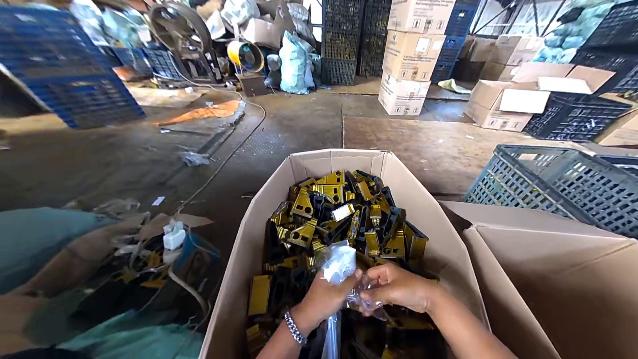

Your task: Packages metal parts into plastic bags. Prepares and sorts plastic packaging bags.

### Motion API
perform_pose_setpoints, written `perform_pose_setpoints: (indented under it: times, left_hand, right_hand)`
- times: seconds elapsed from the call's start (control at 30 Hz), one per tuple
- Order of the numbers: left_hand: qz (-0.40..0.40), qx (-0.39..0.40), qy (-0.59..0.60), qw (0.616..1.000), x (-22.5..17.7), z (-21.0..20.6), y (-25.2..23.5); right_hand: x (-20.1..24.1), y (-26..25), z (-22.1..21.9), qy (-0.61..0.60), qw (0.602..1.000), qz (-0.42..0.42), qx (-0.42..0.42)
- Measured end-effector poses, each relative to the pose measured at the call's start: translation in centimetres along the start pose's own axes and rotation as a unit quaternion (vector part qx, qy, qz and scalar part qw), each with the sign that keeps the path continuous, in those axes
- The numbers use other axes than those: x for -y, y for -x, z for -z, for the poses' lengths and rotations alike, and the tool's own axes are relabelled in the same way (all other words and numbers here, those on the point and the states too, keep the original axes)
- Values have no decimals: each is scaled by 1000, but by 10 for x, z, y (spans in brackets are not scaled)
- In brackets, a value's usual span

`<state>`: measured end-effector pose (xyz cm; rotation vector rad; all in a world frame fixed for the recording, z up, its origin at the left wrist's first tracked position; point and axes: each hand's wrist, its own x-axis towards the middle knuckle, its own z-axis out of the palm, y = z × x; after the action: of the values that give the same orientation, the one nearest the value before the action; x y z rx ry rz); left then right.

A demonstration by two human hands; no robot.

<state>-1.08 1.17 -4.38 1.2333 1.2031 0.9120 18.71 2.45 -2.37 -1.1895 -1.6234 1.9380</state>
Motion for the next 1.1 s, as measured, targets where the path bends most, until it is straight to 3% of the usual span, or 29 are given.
perform_pose_setpoints:
  times: [0.07,0.13,0.17,0.2,0.23,0.3,0.33,0.4,0.47,0.53,0.6,0.7,0.77,0.87,0.97,1.03,1.1]
  left_hand:
    - [-75,-32,-42,996,13,8,-11]
    - [-173,-135,-69,973,30,29,-29]
    - [-176,-169,-51,968,29,37,-32]
    - [-157,-157,-1,975,20,39,-27]
    - [-129,-92,68,985,11,35,-16]
    - [-107,62,131,984,6,18,-1]
    - [-106,80,125,983,6,14,0]
    - [-121,-4,84,989,6,27,-2]
    - [-141,-144,38,979,7,45,-15]
    - [-168,-231,8,958,14,53,-25]
    - [-210,-264,3,941,21,55,-32]
    - [-242,-297,-13,924,21,55,-35]
    - [-248,-308,-45,917,20,52,-33]
    - [-261,-304,-58,914,23,47,-35]
    - [-213,-253,-41,943,23,45,-30]
    - [-185,-229,-42,955,22,41,-29]
    - [-186,-215,-51,957,22,35,-28]
  right_hand:
    - [-2,-2,2,-3,999,1,-40]
    - [-1,-5,6,3,993,-20,-120]
    - [0,-9,6,0,986,-30,-163]
    - [2,-14,3,13,981,-30,-190]
    - [4,-18,-3,54,979,-18,-195]
    - [11,-21,-16,168,977,39,-123]
    - [18,-22,-15,217,972,51,-69]
    - [28,-26,1,239,967,79,-47]
    - [43,-40,26,161,975,65,-140]
    - [42,-69,39,75,971,51,-221]
    - [23,-99,44,184,963,13,-197]
    - [-17,-131,20,429,896,-104,-47]
    - [-41,-140,0,471,869,-148,-22]
    - [-53,-136,-7,505,851,-140,-31]
    - [-33,-102,12,446,888,-110,-31]
    - [-18,-70,37,264,952,-80,-134]
    - [6,-39,50,55,966,-1,-253]
